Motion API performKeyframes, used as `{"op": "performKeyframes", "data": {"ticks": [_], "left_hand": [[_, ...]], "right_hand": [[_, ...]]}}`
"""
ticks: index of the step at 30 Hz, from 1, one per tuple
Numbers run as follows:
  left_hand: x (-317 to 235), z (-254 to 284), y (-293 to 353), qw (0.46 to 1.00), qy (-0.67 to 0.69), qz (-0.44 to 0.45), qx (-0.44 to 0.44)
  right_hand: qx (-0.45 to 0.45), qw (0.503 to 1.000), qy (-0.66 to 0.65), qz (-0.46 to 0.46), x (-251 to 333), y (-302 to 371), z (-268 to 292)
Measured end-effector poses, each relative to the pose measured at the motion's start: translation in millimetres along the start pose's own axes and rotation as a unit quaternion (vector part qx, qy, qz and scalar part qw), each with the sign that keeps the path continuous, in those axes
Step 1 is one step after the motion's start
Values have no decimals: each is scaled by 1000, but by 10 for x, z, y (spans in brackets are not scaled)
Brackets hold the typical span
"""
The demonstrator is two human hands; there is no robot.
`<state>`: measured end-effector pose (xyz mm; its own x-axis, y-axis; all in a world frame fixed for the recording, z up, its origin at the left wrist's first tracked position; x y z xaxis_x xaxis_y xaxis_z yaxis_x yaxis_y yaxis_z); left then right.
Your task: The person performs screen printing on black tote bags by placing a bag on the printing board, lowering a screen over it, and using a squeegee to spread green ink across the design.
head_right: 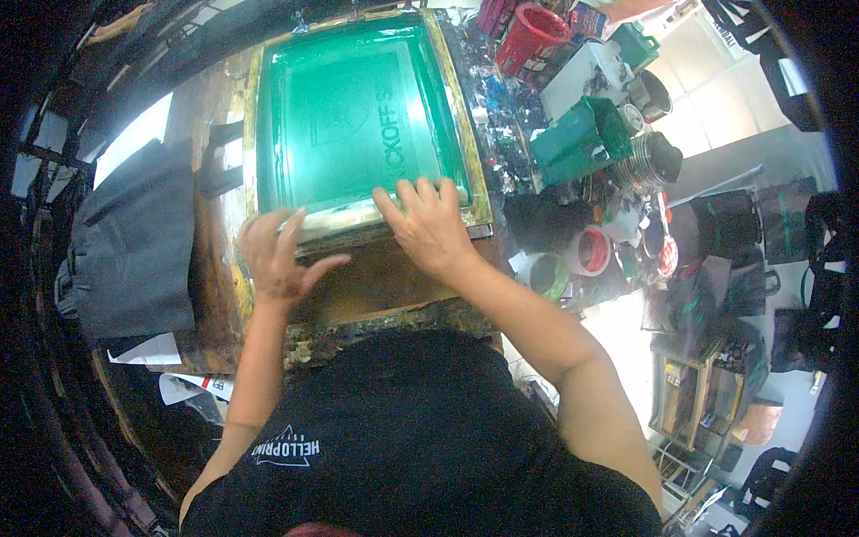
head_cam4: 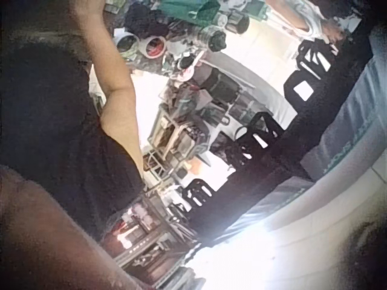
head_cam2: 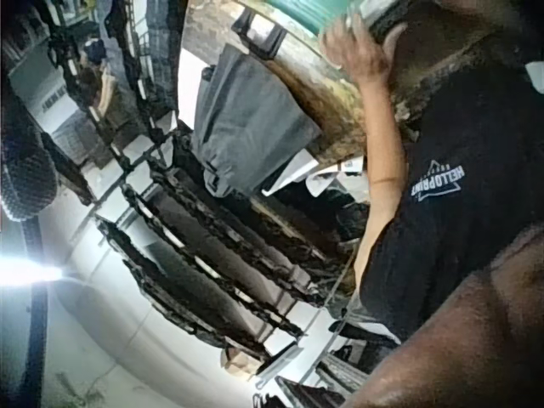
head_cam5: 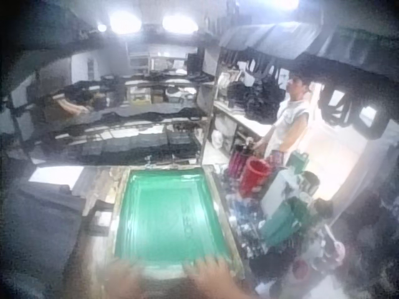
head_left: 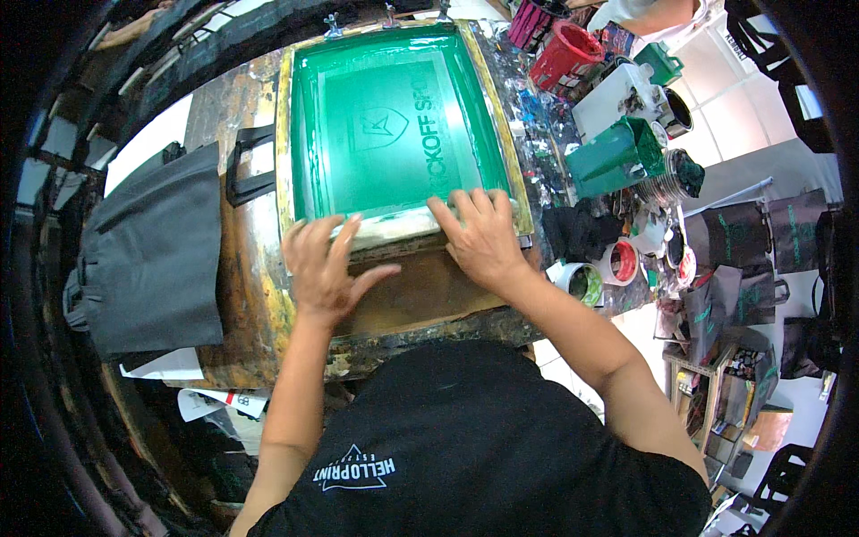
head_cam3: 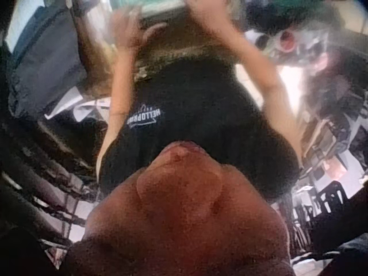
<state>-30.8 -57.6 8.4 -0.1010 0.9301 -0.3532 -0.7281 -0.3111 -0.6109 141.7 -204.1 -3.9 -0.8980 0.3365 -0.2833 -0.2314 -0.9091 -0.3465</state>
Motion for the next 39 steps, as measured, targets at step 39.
{"op": "performKeyframes", "data": {"ticks": [39], "left_hand": [[1339, -318, 256, 905, -93, 413, 28]], "right_hand": [[-71, 997, -32, -25, -1306, -2226, 2020]]}}
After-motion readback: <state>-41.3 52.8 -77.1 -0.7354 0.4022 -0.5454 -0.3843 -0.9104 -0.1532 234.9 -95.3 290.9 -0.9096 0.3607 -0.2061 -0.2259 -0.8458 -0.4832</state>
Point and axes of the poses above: each hand's wrist, its own y-axis away from the middle knuckle, its own z-axis out of the back of the hand, x = y × z, the point moved 5 cm from there along -y, towards the middle knuckle, and after that the axes turned 14 degrees about y, right-handed, at the moved point
